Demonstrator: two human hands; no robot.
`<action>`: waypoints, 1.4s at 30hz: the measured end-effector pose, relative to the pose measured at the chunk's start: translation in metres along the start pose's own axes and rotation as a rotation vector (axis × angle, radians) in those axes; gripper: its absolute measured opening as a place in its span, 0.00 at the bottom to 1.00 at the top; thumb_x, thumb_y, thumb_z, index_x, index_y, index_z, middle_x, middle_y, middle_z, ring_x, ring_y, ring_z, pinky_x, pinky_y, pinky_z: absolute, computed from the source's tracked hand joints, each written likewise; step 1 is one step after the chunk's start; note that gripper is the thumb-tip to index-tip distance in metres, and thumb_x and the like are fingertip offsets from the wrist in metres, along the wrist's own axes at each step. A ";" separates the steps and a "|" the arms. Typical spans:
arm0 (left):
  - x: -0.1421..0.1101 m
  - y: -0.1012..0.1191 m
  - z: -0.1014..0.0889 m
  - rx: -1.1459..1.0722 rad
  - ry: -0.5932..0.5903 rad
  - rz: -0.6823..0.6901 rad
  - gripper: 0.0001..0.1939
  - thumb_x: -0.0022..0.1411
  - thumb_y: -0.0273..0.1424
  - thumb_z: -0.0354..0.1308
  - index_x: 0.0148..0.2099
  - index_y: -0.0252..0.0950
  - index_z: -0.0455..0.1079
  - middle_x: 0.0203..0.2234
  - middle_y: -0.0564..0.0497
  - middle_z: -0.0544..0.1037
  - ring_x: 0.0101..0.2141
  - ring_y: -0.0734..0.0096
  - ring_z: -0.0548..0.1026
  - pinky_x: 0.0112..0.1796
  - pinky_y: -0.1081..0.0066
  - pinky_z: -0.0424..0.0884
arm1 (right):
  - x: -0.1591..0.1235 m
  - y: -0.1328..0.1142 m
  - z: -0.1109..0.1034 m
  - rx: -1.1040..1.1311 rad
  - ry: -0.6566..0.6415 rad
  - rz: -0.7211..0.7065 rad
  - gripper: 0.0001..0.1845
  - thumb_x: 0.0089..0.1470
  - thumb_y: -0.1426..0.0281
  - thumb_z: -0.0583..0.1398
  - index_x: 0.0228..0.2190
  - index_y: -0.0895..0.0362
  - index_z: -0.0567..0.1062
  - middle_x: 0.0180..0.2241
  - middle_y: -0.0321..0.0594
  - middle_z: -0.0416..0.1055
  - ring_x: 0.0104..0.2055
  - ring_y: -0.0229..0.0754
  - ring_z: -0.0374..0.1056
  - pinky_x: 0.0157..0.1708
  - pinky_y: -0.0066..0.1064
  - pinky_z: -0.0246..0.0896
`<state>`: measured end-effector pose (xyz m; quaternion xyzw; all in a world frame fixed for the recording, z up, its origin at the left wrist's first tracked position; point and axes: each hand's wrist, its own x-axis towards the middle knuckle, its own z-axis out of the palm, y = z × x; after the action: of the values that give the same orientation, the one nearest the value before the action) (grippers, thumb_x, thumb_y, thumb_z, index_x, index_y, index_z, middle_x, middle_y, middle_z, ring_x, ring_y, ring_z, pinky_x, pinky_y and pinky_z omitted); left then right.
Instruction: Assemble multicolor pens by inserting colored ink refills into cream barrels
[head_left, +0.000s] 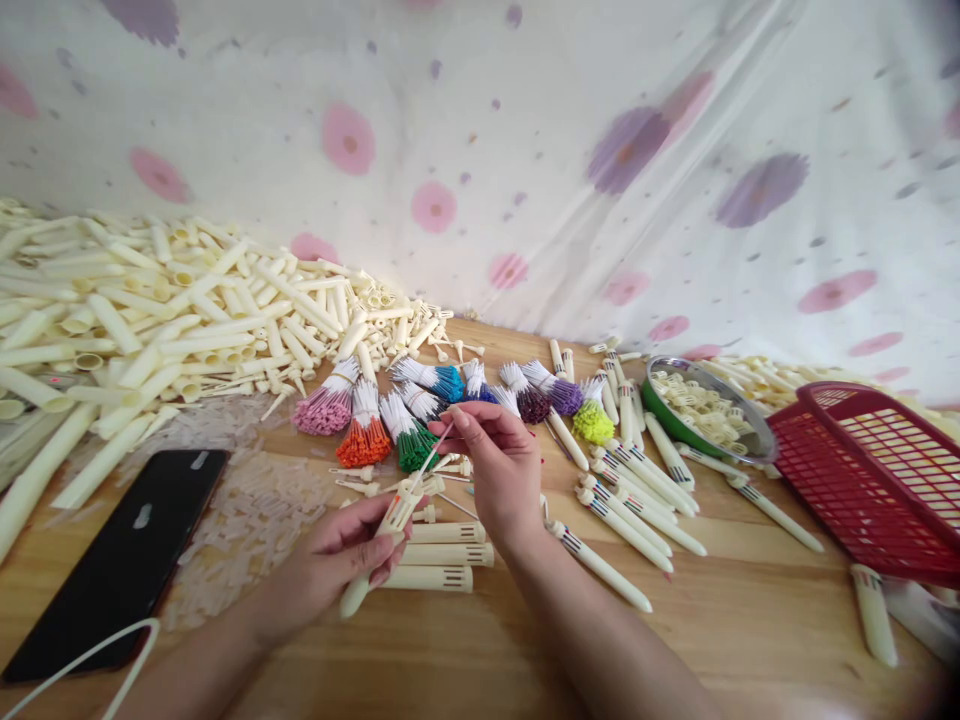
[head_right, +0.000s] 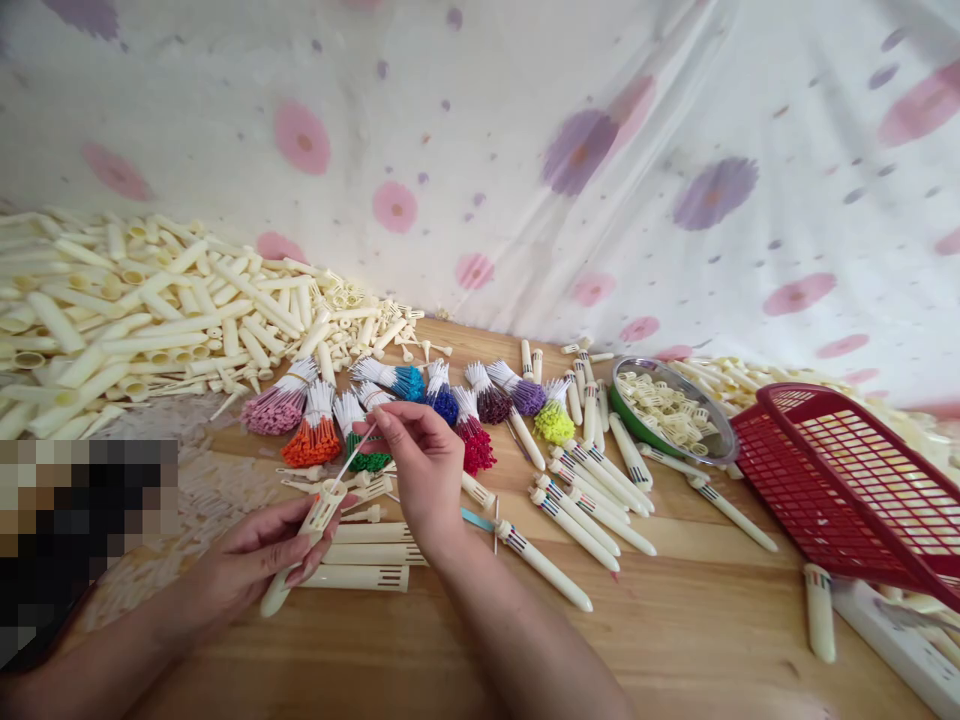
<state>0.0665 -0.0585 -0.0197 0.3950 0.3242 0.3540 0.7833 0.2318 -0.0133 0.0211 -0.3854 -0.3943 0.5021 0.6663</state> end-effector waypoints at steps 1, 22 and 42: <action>0.000 0.000 0.000 0.001 0.000 0.002 0.18 0.54 0.37 0.65 0.47 0.40 0.76 0.26 0.51 0.69 0.23 0.75 0.60 0.24 0.75 0.57 | 0.000 0.001 0.000 0.002 -0.005 0.007 0.07 0.44 0.66 0.66 0.26 0.55 0.76 0.24 0.33 0.75 0.28 0.39 0.75 0.25 0.28 0.74; -0.002 0.006 -0.002 0.034 0.046 0.070 0.13 0.55 0.37 0.63 0.43 0.38 0.75 0.21 0.54 0.67 0.22 0.76 0.60 0.24 0.75 0.57 | -0.016 0.003 0.003 -0.279 -0.258 -0.029 0.02 0.47 0.68 0.65 0.25 0.53 0.78 0.28 0.36 0.75 0.34 0.40 0.71 0.37 0.33 0.68; -0.008 0.007 -0.009 0.212 0.260 0.130 0.19 0.49 0.32 0.68 0.46 0.44 0.75 0.42 0.53 0.79 0.45 0.65 0.73 0.43 0.73 0.70 | 0.007 -0.014 -0.025 -0.384 -0.348 0.059 0.15 0.50 0.60 0.62 0.22 0.56 0.67 0.25 0.32 0.63 0.27 0.34 0.59 0.30 0.27 0.56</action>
<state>0.0529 -0.0579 -0.0160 0.4462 0.4320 0.4159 0.6643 0.2605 -0.0120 0.0250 -0.4238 -0.5797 0.4960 0.4881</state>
